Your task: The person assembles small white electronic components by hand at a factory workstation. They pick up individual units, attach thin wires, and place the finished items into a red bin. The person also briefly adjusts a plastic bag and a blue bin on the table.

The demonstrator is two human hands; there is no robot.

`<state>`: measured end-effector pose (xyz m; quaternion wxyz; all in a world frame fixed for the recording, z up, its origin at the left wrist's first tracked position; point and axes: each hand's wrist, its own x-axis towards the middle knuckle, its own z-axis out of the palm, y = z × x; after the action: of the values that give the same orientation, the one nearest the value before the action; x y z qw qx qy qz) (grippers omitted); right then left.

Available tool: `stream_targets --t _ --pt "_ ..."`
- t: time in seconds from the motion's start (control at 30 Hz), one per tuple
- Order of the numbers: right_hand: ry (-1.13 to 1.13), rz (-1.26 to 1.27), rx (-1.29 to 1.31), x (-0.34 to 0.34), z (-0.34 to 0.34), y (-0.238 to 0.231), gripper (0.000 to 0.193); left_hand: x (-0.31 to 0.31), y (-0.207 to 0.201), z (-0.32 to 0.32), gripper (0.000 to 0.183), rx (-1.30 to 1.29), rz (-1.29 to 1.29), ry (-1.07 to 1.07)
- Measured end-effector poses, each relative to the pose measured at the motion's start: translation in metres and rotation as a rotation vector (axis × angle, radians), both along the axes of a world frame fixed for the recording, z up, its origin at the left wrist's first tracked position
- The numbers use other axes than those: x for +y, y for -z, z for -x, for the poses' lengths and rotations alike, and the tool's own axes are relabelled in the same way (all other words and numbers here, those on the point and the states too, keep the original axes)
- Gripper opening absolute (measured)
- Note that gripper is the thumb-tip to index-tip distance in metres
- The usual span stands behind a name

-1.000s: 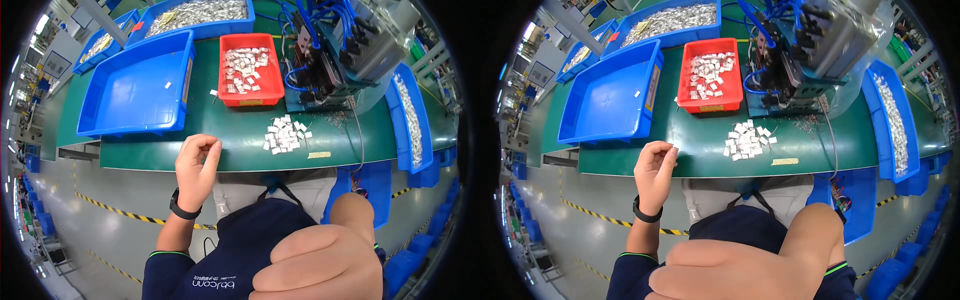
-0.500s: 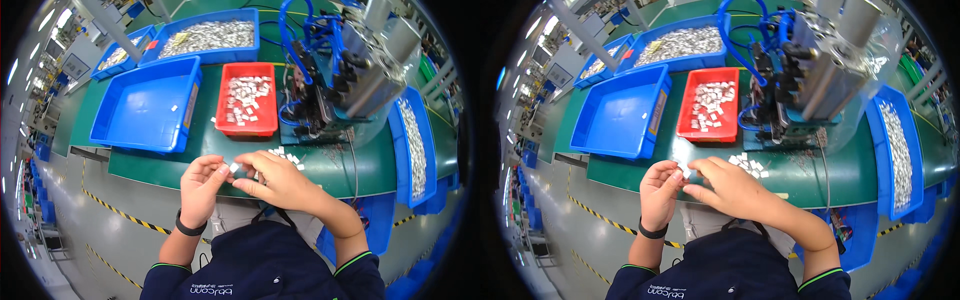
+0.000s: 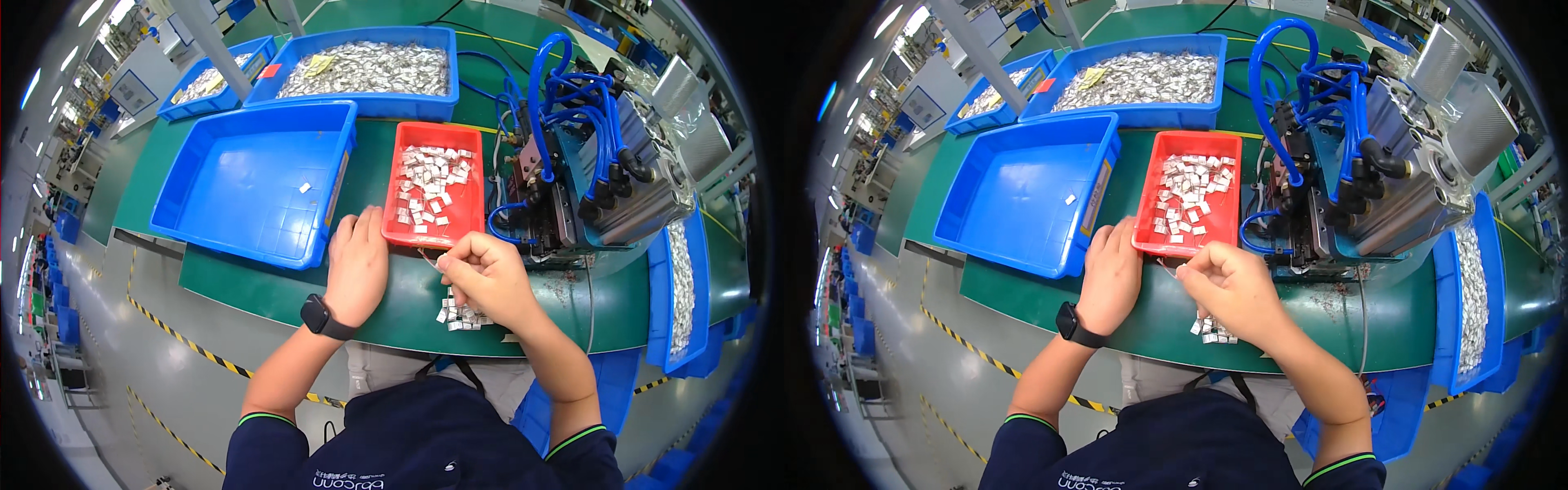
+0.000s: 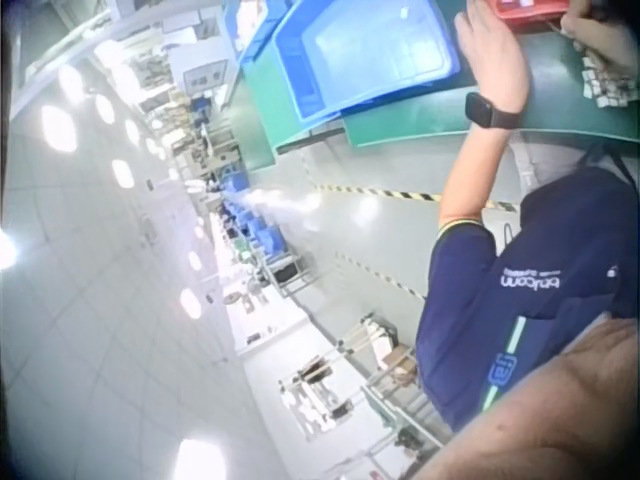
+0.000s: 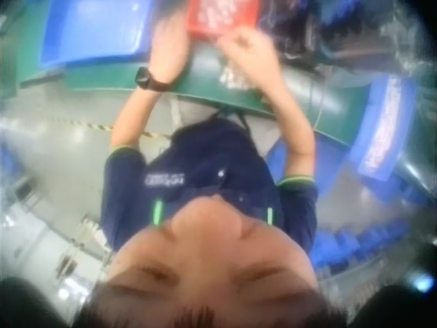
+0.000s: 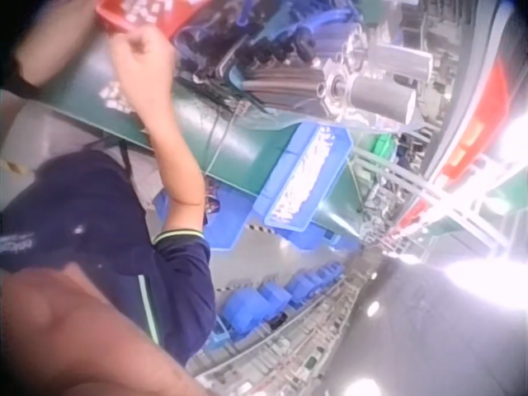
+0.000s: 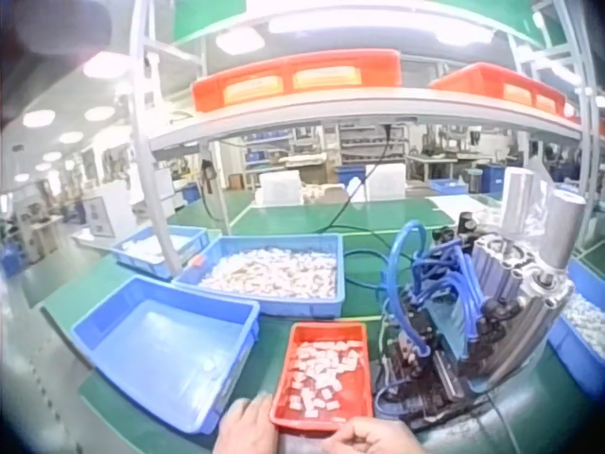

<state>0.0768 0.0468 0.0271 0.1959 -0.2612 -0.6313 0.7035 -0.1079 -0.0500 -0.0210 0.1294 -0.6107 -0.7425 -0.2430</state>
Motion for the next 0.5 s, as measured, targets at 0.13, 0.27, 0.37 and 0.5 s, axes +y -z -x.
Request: stream_targets --t 0.13,0.27,0.37,0.5 --pt "-0.004 0.145 0.009 0.0 -0.001 0.0 0.011 -0.002 -0.012 -0.002 0.031 0.008 0.228 0.012" --pt "0.009 0.267 0.072 0.002 -0.002 0.003 0.01 -0.016 -0.013 -0.007 0.026 0.13 0.224 -0.016" --pt "0.023 0.3 0.118 0.002 -0.004 0.004 0.007 -0.041 -0.031 -0.01 0.037 0.14 0.16 0.058" --pt "0.037 0.262 0.16 0.001 -0.006 0.002 0.007 -0.034 -0.07 -0.012 0.033 -0.129 -0.076 0.269"
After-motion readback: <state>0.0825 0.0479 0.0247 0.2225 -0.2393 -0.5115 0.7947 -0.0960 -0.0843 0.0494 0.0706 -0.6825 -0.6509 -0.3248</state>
